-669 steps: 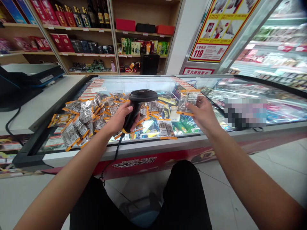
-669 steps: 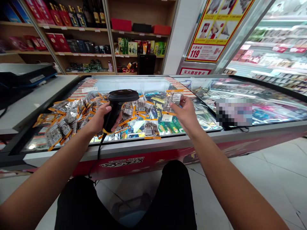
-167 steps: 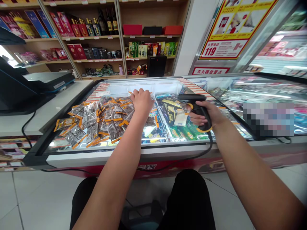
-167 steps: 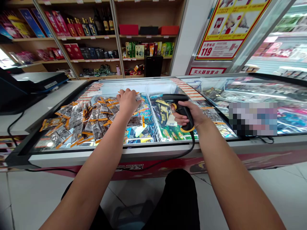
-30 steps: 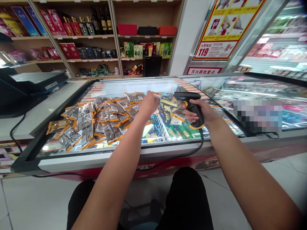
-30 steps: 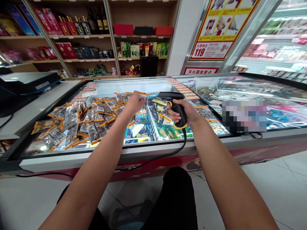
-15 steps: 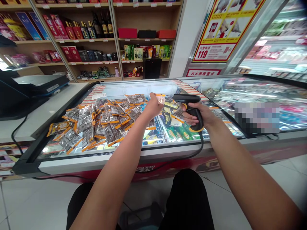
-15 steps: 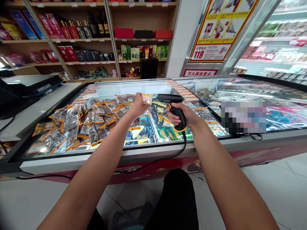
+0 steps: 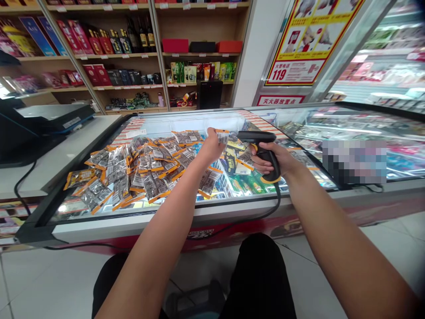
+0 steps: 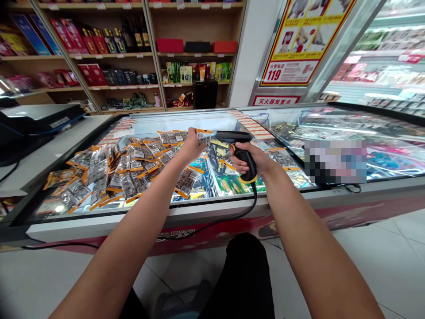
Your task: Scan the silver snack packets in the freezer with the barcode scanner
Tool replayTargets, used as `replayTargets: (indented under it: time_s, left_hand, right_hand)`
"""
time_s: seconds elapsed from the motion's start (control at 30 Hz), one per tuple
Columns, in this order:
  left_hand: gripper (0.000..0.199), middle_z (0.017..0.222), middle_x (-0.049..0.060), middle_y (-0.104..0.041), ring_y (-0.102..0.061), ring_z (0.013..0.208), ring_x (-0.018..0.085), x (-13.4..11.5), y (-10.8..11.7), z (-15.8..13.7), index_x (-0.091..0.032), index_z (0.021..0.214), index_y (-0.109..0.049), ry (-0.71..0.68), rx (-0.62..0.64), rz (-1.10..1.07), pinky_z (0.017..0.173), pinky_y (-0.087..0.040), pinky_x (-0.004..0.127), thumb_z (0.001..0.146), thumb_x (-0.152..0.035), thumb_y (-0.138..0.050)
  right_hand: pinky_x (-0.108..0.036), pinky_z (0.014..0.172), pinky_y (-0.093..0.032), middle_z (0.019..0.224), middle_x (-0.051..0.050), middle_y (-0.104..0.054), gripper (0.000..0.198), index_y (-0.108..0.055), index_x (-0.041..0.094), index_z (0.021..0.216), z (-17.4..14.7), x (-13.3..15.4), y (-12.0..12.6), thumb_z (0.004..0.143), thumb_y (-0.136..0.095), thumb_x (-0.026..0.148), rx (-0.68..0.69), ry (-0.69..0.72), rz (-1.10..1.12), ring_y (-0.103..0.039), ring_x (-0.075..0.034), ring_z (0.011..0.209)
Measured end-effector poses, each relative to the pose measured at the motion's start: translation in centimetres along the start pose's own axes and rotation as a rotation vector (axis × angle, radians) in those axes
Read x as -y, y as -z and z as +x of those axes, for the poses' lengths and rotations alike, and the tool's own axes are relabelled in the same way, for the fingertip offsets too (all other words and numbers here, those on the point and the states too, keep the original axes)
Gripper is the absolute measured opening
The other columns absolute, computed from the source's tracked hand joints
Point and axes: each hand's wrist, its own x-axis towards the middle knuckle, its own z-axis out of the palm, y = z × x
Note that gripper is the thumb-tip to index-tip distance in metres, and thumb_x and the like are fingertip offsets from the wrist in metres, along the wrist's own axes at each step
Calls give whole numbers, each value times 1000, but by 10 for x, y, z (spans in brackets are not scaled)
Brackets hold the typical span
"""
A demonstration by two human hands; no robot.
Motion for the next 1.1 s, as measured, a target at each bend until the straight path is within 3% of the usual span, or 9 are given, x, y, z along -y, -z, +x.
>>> replayTargets:
  time_s: [0.17, 0.3, 0.43, 0.53, 0.63, 0.73, 0.87, 0.97, 1.1]
  left_hand:
    - [52, 136, 22, -73, -74, 123, 32, -3, -5, 0, -15, 158, -41, 90, 14, -33, 108, -57, 45, 112, -20, -63]
    - [64, 173, 30, -53, -55, 161, 41, -12, 1, -12, -14, 164, -50, 12, -24, 208, 129, -48, 52, 107, -25, -74]
    - [37, 160, 22, -67, -65, 150, 41, -23, 9, -28, -21, 142, -76, -155, 177, 505, 125, -54, 56, 107, -31, -70]
    - [63, 175, 22, -58, -58, 161, 43, -30, -2, -39, -24, 162, -66, -219, 443, 603, 129, -52, 59, 106, -50, -73]
    - [89, 193, 24, -34, -39, 176, 48, -37, -29, -45, -23, 182, -45, -255, 515, 640, 137, -42, 64, 107, -64, -69]
    - [94, 198, 22, -21, -31, 180, 48, -44, -53, -45, -22, 186, -35, -273, 531, 657, 142, -35, 63, 109, -66, -66]
    - [82, 196, 21, -28, -34, 179, 44, -47, -49, -40, -19, 185, -36, -282, 420, 635, 142, -35, 59, 117, -61, -55]
    - [65, 177, 26, -55, -54, 162, 46, -42, -9, -43, -15, 170, -57, -217, 251, 624, 130, -48, 60, 117, -51, -54]
    - [46, 142, 22, -75, -68, 136, 44, -29, 53, -68, -17, 137, -77, -110, 162, 693, 117, -57, 54, 108, -53, -69]
  right_hand:
    - [-22, 43, -37, 54, 9, -43, 39, -62, 25, 100, 1, 6, 1, 95, -88, 54, -75, 79, 72, -31, -9, 43]
    - [-23, 45, -39, 58, 10, -37, 39, -59, 27, 98, 1, 10, 12, 90, -91, 47, -206, 258, 198, -32, -9, 44]
    - [-26, 48, -41, 58, 10, -43, 32, -57, 28, 98, -7, 7, 31, 87, -87, 33, -241, 355, 545, -38, -11, 47]
    - [-32, 54, -44, 58, 7, -48, 23, -57, 30, 98, -14, 3, 44, 92, -77, 36, 42, 395, 1086, -43, -14, 51]
    - [-43, 63, -38, 54, 1, -48, 39, -60, 33, 90, -17, 0, 57, 80, -87, 60, 440, 330, 1529, -39, -19, 62]
    - [-49, 70, -30, 50, -3, -45, 46, -64, 36, 87, -15, -2, 65, 66, -94, 64, 656, 241, 1696, -34, -22, 70]
    - [-50, 70, -33, 52, -3, -46, 40, -63, 40, 98, -16, -2, 61, 79, -81, 70, 548, 328, 1551, -38, -24, 71]
    - [-41, 62, -35, 61, 2, -51, 21, -57, 35, 108, -19, 3, 43, 100, -65, 52, 172, 448, 1148, -40, -19, 62]
    - [-32, 54, -33, 67, 6, -46, 24, -56, 29, 100, -18, 16, 3, 97, -77, 40, -271, 427, 444, -32, -12, 56]
